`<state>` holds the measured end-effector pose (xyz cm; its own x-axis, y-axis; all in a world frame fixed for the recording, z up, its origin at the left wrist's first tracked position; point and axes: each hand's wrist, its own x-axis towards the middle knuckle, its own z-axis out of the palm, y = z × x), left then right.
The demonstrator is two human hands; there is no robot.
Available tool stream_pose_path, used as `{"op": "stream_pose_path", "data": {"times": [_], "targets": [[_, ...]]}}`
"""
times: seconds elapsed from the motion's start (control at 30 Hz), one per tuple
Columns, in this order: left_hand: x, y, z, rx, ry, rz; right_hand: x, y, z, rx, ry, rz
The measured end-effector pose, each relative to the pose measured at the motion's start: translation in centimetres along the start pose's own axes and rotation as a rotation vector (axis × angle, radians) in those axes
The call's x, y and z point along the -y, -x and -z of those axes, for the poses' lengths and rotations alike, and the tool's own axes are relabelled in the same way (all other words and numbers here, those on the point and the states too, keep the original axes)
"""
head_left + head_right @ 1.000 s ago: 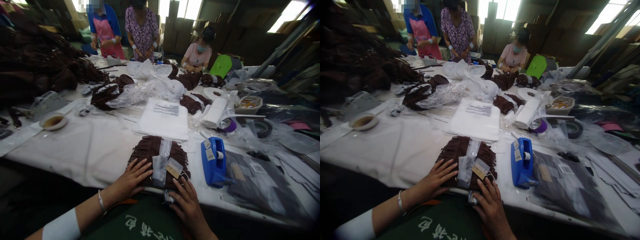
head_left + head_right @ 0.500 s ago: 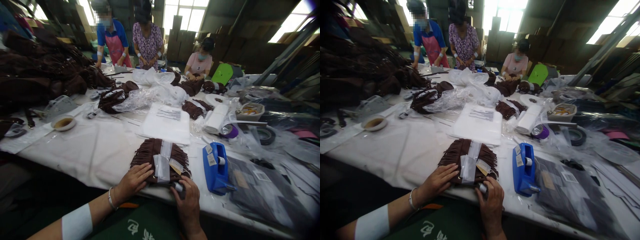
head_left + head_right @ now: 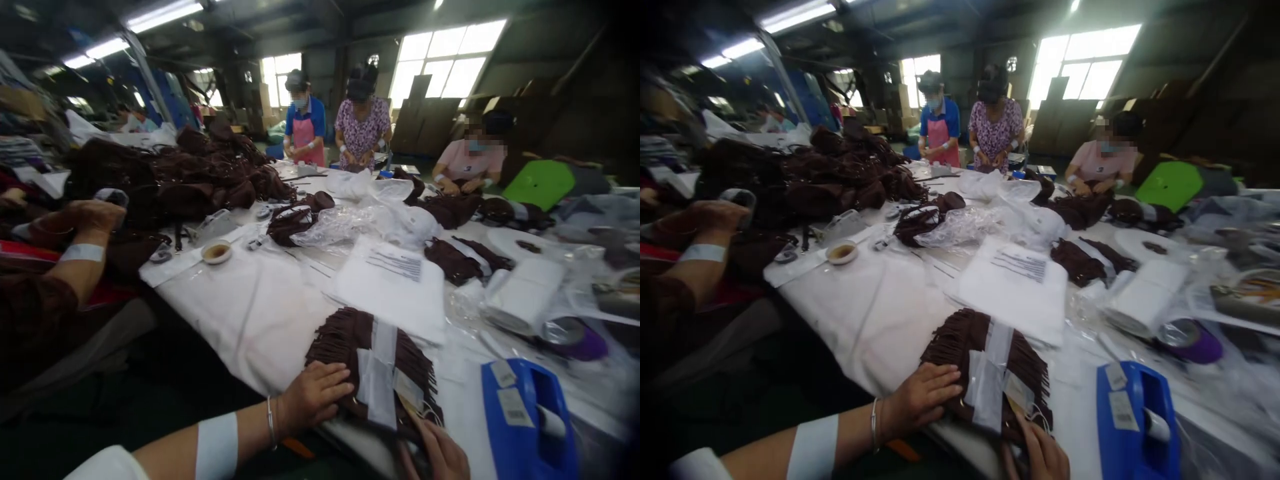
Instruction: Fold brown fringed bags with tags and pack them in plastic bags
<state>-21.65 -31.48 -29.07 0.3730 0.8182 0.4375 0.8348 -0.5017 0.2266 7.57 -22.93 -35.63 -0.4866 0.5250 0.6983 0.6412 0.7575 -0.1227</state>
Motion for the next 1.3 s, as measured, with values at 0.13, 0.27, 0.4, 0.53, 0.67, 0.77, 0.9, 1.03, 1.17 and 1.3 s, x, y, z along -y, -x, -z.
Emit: {"op": "stream_pose_path", "data": {"times": [0.13, 0.27, 0.4, 0.53, 0.67, 0.77, 0.9, 1.03, 1.17, 1.3], "targets": [[0.6, -1.0, 0.9, -0.082, 0.036, -0.057, 3.1, -3.0, 0.6, 0.093, 0.023, -0.347], [0.6, -0.5, 1.2, 0.018, 0.001, 0.026, 4.0, -3.6, -0.4, 0.130, -0.013, -0.430], [0.0, 0.6, 0.8, 0.193, 0.007, 0.070, 3.0, -2.7, 0.3, 0.166, -0.199, -0.375], [0.2, 0.3, 0.2, 0.119, 0.015, 0.145, 2.5, -3.1, 0.8, 0.121, -0.179, -0.370], [1.0, -0.3, 0.2, -0.014, 0.061, 0.208, 3.6, -4.1, 0.2, 0.065, -0.142, -0.415], [0.7, -0.7, 1.2, 0.009, 0.032, 0.243, 4.4, -3.7, 0.5, 0.103, -0.172, -0.471], [-1.0, -2.3, 2.6, 0.069, 0.006, 0.104, 4.7, -0.9, 2.5, 0.032, -0.240, -0.549], [-2.7, -6.0, 1.1, 0.137, 0.036, -0.115, 5.0, 0.9, 3.3, 0.000, -0.209, -0.614], [-3.5, -9.4, -1.3, 0.227, -0.010, -0.178, 4.8, -0.8, 2.3, 0.030, -0.198, -0.549], [-4.0, -10.3, -1.7, 0.262, -0.028, -0.240, 4.1, -3.4, 1.0, 0.040, -0.216, -0.520]]}}
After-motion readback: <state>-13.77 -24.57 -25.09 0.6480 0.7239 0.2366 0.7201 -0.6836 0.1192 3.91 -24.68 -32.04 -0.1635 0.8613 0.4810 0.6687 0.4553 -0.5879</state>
